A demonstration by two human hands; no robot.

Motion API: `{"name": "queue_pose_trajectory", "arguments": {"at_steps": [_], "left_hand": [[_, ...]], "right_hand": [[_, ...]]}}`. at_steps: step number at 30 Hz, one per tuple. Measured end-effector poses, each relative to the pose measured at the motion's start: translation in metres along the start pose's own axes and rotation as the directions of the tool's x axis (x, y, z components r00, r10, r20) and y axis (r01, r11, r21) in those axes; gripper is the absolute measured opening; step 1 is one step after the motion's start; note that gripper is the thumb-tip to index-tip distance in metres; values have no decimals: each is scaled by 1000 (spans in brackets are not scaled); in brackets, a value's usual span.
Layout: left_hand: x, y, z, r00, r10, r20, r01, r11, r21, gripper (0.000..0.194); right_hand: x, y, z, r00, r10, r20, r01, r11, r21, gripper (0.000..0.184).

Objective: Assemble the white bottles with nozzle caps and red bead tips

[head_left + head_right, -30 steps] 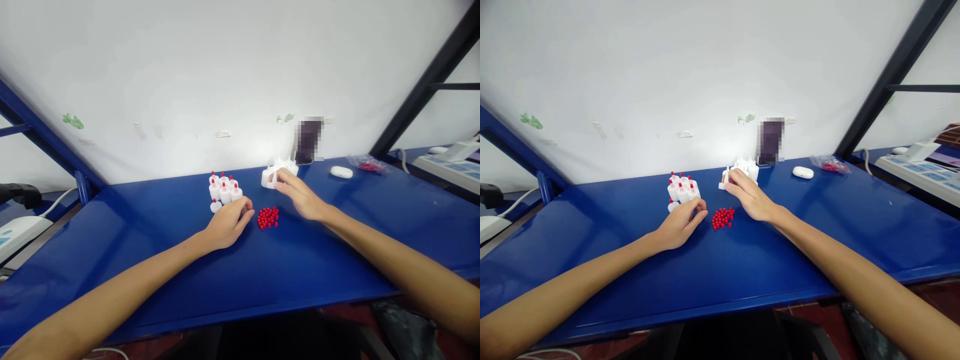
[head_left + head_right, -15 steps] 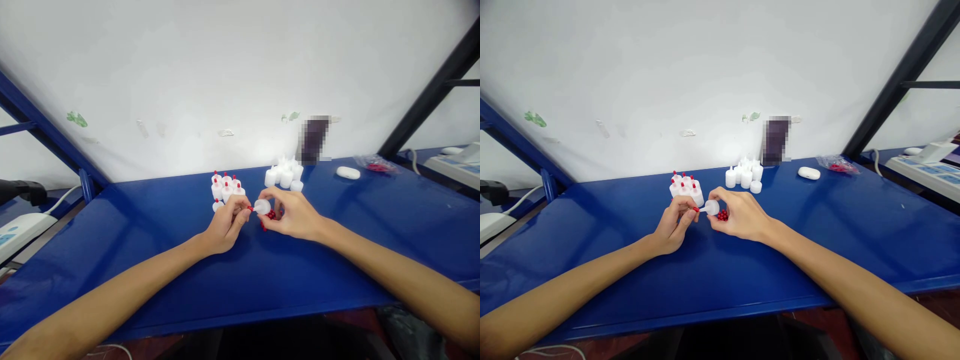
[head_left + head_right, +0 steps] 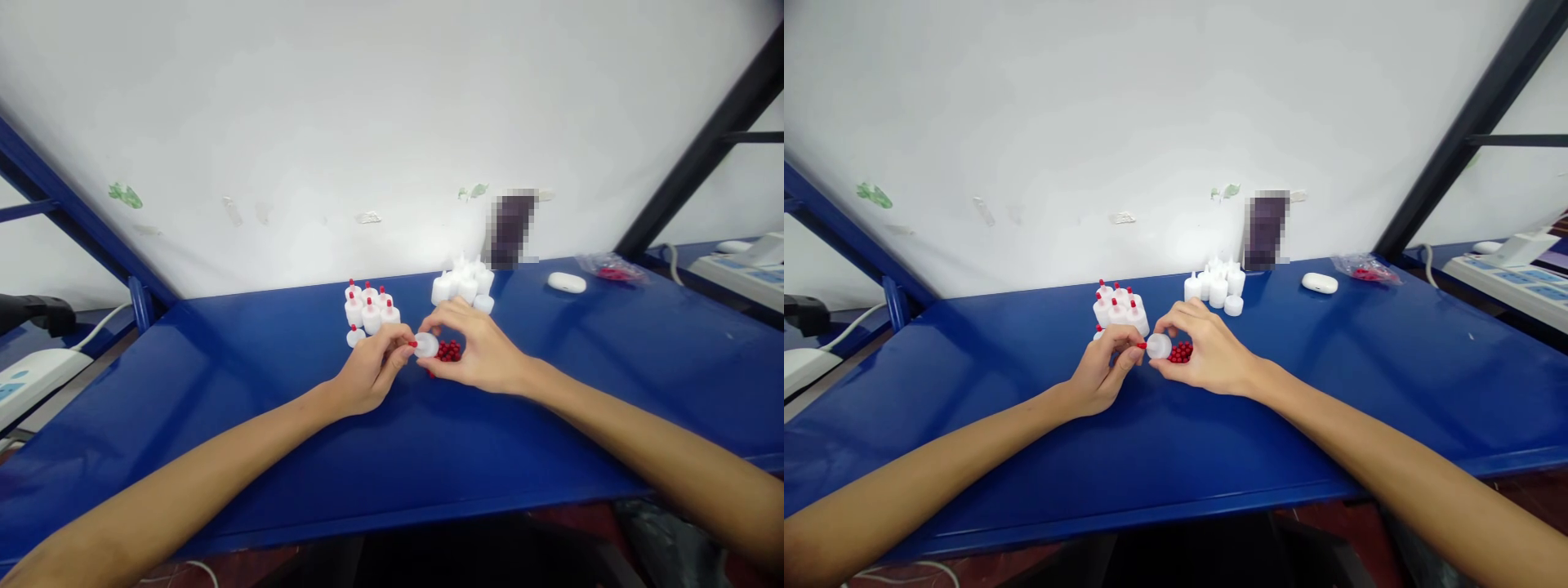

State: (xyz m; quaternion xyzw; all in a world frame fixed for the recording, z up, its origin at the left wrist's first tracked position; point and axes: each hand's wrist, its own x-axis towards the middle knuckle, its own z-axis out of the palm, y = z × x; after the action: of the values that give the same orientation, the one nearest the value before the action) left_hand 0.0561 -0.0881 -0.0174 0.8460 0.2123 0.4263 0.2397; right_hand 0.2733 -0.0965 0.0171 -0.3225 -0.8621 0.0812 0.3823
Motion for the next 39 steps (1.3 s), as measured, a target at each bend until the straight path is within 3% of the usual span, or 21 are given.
{"name": "queue_pose_trajectory", "arguments": {"at_steps": [4,11,19,25,30,34,39], "left_hand": [[-1,0,0,1000,16,15,-16,1000,-19,16],[-2,1,-2,997,39,68,-36,998,-45,21],[0,1,-2,996,54,66,-51,997,-54,18],[0,1,-2,995,57,77,-52,997,-64,19],[1,2,-2,998,42,51,-38,996,-80,20],[2,1,-1,994,41,103,-28,992,-127,18],[2,0,0,991,9,136,11,989,-146,17]], "right_hand": [[-2,1,1,998,54,23,-56,995,85,27],[1,-1,0,1000,17,4,-17,985,172,26],[-1,-2,-2,1000,19,20,-20,998,65,29],[-4,2,-2,995,-93,-29,95,993,64,28],[-7,5,-1,992,-118,-53,121,991,60,28],[-9,5,3,997,-78,-15,78,997,25,31],[-9,4,6,992,-121,-31,122,992,19,34]]}}
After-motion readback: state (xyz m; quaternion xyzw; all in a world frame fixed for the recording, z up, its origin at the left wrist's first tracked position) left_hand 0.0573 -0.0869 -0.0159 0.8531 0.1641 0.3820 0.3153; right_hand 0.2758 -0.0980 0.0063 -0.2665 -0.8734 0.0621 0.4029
